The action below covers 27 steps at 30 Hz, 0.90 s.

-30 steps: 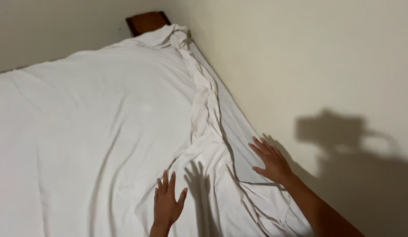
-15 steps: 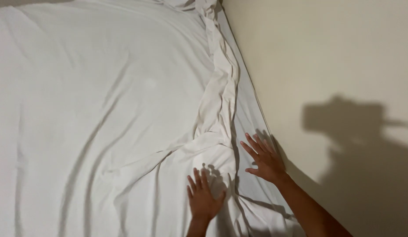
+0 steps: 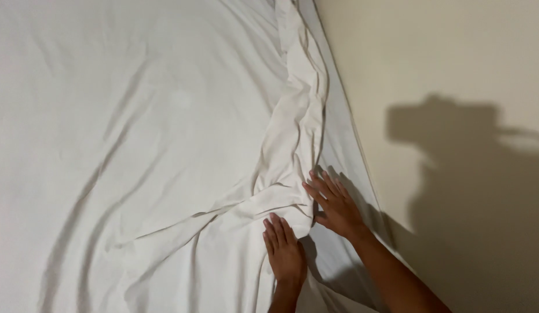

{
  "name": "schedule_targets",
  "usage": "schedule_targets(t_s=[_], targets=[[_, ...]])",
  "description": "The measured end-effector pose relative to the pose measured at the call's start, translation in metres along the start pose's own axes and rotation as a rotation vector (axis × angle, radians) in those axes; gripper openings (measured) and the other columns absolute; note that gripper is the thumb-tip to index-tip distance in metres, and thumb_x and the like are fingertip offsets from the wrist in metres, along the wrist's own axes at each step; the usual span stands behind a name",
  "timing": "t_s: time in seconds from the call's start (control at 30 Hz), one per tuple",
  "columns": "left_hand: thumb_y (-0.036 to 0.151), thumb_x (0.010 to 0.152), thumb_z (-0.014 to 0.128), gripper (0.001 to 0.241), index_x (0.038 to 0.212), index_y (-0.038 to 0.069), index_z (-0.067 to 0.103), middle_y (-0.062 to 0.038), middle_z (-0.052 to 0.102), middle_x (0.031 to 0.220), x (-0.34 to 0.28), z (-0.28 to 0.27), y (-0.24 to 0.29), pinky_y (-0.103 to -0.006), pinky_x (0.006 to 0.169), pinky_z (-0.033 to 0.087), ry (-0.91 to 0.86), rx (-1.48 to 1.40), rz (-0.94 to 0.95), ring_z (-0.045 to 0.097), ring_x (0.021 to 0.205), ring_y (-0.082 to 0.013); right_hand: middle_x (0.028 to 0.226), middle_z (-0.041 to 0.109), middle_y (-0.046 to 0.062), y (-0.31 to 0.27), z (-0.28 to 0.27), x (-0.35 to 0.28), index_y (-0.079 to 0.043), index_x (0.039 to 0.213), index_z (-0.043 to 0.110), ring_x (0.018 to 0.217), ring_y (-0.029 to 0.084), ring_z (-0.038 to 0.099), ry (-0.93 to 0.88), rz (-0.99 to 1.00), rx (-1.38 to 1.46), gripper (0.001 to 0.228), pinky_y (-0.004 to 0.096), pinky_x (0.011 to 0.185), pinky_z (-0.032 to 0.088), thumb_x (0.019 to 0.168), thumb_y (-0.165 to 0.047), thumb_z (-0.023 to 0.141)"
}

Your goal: The person smooths and tucks a white bedsheet onto a mattress by hand. They move around the bed to pull the fabric taut and fold the edges under the mattress at each corner.

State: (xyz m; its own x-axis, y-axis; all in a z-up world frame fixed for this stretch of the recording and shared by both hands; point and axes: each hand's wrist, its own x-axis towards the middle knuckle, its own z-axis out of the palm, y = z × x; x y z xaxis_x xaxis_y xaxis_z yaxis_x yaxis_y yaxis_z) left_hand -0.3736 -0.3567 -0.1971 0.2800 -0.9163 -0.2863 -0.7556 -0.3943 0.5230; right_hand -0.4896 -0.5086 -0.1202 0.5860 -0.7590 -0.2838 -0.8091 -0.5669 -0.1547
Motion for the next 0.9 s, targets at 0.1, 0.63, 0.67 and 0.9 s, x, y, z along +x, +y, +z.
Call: schedule_targets(t_s=[0.1,0.63,0.67,0.9], targets=[[0.016,0.087,0.061,0.073,0.152,-0.004,0.033,-0.022,0.018,0.167,-0.003,-0.022,-0.008,-0.0565,0.123,0.009,0.136,-0.025,0.079,0.008,0.156,-0.0438,0.170,0.015,0.000,-0.006,0.008,0.023,-0.029,0.159,0.028,0.157,0.028,0.014,0.055,-0.071,0.003,0.100,0.051,0.124,0.017,0.076,-0.028,0.085],[0.022,0.085,0.062,0.083,0.157,0.002,0.025,-0.025,0.013,0.166,0.030,-0.056,-0.019,-0.0560,0.120,0.010,0.127,-0.130,0.033,0.007,0.155,-0.0431,0.175,0.017,-0.001,-0.046,0.026,0.082,-0.029,0.158,0.042,0.161,0.030,0.010,-0.075,-0.244,-0.083,0.085,0.047,0.129,0.013,0.081,-0.014,0.074],[0.026,0.087,0.064,0.085,0.157,-0.001,0.023,-0.026,0.013,0.167,0.037,-0.049,-0.025,-0.0546,0.121,0.011,0.159,-0.133,0.050,0.008,0.155,-0.0430,0.172,0.017,0.001,-0.043,0.028,0.082,-0.028,0.156,0.042,0.159,0.032,0.009,-0.018,-0.299,0.025,0.082,0.051,0.126,0.012,0.082,-0.022,0.077],[0.035,0.081,0.073,0.099,0.154,-0.007,0.020,-0.025,0.016,0.165,0.062,-0.050,-0.050,-0.0523,0.122,0.011,0.202,-0.116,-0.071,0.012,0.154,-0.0406,0.172,0.007,-0.003,-0.058,-0.030,0.092,-0.033,0.159,0.026,0.158,0.030,0.000,-0.292,-0.225,-0.006,0.110,0.049,0.127,0.005,0.067,-0.030,0.088]])
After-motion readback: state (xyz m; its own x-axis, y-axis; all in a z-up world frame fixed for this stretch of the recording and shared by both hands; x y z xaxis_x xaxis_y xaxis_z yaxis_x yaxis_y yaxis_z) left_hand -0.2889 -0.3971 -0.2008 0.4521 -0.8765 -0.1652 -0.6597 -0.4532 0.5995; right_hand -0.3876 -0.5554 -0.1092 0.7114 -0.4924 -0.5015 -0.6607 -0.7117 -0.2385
